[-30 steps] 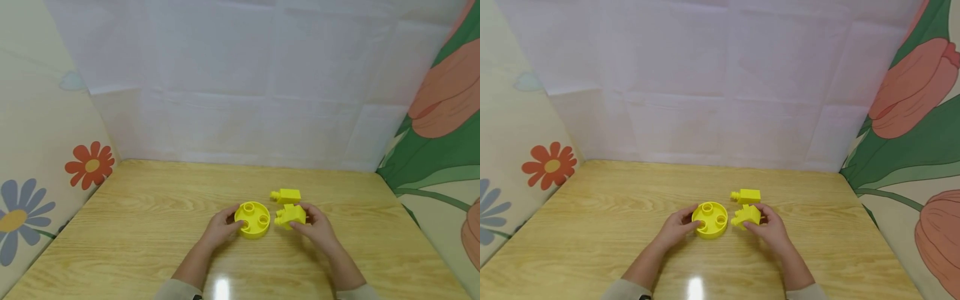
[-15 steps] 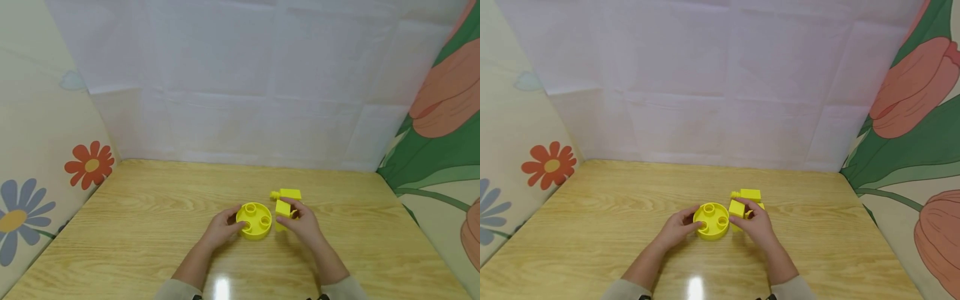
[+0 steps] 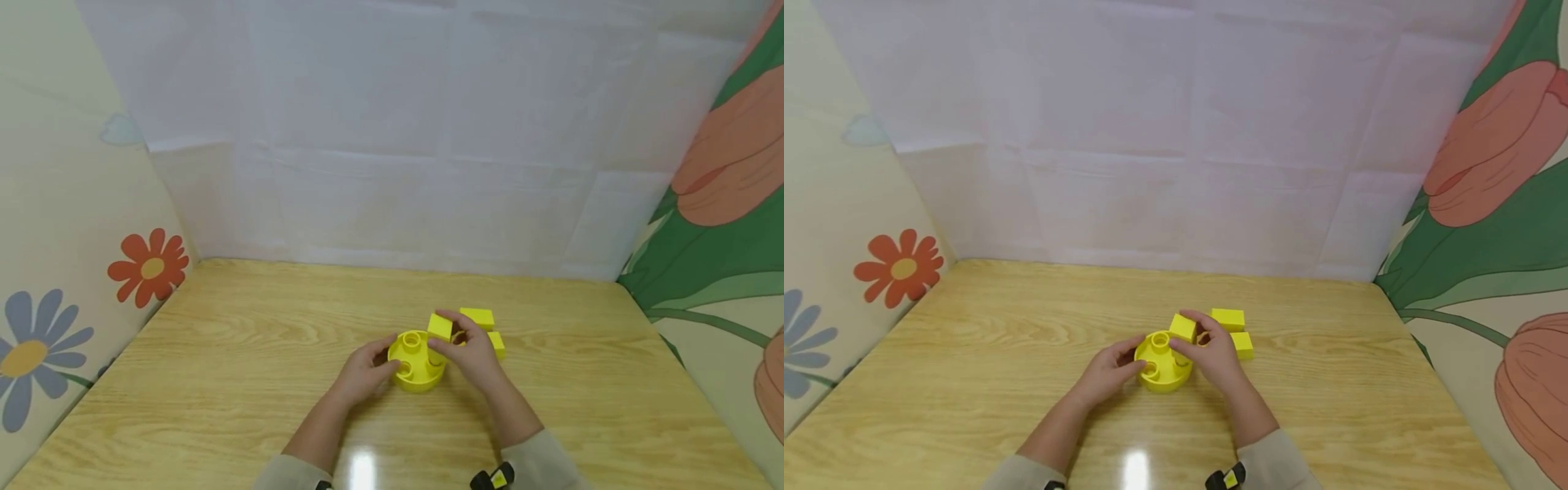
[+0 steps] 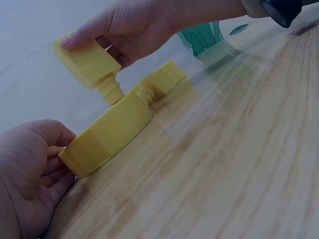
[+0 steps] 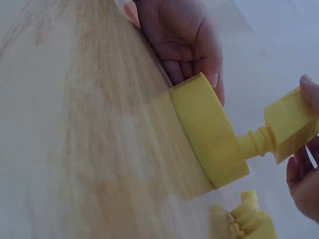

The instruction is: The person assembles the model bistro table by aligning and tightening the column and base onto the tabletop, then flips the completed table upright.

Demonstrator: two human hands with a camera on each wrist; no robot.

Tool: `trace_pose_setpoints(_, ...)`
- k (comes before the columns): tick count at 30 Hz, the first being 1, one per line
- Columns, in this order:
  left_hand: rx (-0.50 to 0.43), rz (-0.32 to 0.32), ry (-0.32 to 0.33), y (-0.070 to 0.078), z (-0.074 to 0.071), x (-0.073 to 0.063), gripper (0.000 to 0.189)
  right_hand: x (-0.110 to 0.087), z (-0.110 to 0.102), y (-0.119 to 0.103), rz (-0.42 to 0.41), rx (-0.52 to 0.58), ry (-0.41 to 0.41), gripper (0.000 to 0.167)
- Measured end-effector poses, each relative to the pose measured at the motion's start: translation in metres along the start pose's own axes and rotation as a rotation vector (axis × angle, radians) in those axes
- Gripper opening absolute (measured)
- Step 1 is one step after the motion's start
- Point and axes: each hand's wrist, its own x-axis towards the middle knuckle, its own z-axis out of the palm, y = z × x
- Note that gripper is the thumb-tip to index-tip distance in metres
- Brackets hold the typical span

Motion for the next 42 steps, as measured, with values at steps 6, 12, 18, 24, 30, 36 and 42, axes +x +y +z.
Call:
trace_pose_setpoints(6,-0.01,-0.01,0.004,0.0,0.001,0.0,0.052,0.0,0.005,0.004,0.02,-0.023,-0.006,0.05)
trace_pose_setpoints(12,-0.02,-0.012,0.012,-0.001,0.0,0.0,0.052,0.0,0.008,0.007,0.027,-0.025,-0.007,0.049)
trace_pose_setpoints(18,-0.027,-0.007,-0.001,0.002,-0.001,-0.002,0.052,0.0,0.009,0.009,0.029,-0.027,-0.012,0.049)
trace_pose_setpoints(24,-0.03,0.005,0.001,0.0,-0.001,-0.001,0.052,0.0,0.01,0.007,0.027,-0.026,-0.012,0.049)
trace_pose_setpoints(30,-0.009,-0.001,0.007,-0.001,0.0,0.001,0.051,-0.004,0.007,0.009,-0.054,-0.017,-0.018,0.042)
trace_pose_setpoints(36,0.012,-0.015,0.018,0.0,0.0,0.001,0.05,-0.007,0.003,0.01,-0.138,0.029,-0.034,0.037)
trace_pose_setpoints(42,-0.007,-0.02,0.016,-0.002,0.001,0.001,0.051,-0.006,0.001,0.008,-0.114,0.002,-0.077,0.046)
